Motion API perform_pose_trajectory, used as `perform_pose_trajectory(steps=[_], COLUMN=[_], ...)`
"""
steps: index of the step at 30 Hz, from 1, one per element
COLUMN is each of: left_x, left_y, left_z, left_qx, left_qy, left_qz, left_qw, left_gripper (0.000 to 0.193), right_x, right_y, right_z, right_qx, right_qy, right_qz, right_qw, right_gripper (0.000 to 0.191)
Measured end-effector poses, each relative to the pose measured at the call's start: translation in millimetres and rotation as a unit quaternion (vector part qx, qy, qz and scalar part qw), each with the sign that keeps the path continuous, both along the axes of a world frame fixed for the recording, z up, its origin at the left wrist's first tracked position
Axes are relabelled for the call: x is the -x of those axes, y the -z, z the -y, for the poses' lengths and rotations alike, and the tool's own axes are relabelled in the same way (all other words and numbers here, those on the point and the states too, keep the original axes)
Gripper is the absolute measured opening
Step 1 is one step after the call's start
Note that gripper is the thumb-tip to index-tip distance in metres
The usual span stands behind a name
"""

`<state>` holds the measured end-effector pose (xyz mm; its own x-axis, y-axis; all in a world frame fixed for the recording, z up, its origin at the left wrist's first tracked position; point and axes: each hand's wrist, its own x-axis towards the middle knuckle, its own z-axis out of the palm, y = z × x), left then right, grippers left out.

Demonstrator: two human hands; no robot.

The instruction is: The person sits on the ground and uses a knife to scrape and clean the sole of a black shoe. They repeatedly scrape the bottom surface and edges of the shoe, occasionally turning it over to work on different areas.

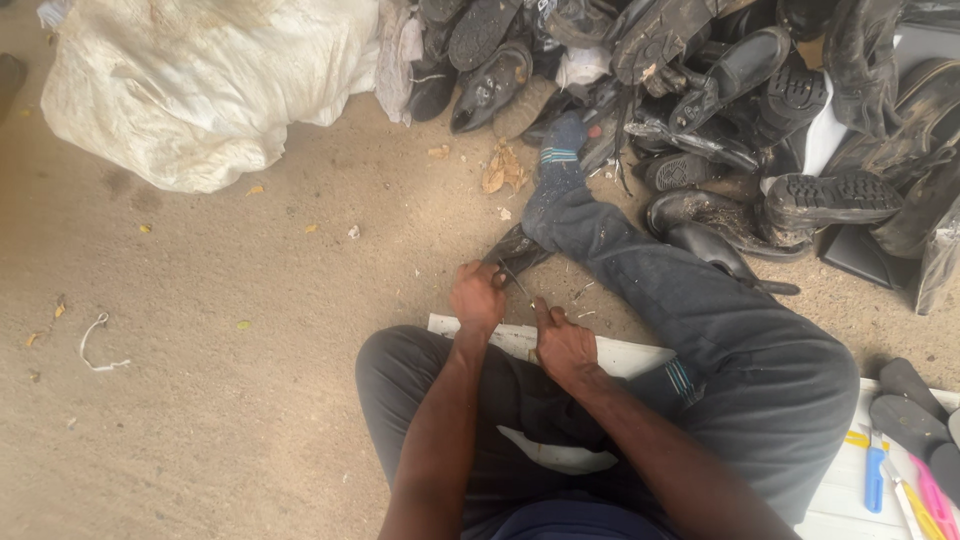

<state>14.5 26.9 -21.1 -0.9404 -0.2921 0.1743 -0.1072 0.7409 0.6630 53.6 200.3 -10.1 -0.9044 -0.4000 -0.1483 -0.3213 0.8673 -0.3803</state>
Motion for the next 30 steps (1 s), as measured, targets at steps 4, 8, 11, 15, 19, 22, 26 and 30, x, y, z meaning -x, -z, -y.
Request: perform_pose_trajectory(steps=[4, 8, 11, 15, 19, 22, 26, 30], left_x=[1, 6, 6, 2, -2, -2, -1, 2], left_y=[2, 3, 6, 8, 8, 10, 18, 31], left_z=[1, 3, 4, 5, 8, 11, 12, 12], left_qx=[-0.007, -0.049, -0.07, -0.07, -0.051, -0.056, -0.083, -0.116], left_qy=[-0.003, -0.028, -0.041, -0.02, 0.02, 0.033, 0.02, -0.002], left_qz=[-0.005, 0.018, 0.038, 0.043, 0.032, 0.005, 0.015, 0.018], left_qw=[1.0, 0.998, 0.996, 0.996, 0.998, 0.998, 0.996, 0.993], left_gripper=[0.011, 0.012, 0.013, 0.016, 0.013, 0.014, 0.016, 0.017], right_x=[15, 3, -14, -8, 27, 48, 37, -2], right_y=[8, -3, -17, -25, -18, -8, 5, 14], right_z=[18, 13, 1, 1, 0, 1, 7, 7], right_qx=[-0.008, 0.013, 0.021, 0.0, 0.006, 0.089, 0.224, 0.288], right_qy=[0.029, 0.021, 0.016, 0.034, 0.07, 0.083, 0.186, 0.252], right_qz=[0.002, -0.016, 0.022, 0.06, 0.147, 0.158, 0.275, 0.292], right_qw=[1.0, 1.0, 0.999, 0.998, 0.987, 0.98, 0.916, 0.876], right_gripper=[0.058, 0.064, 0.068, 0.059, 0.032, 0.034, 0.032, 0.034])
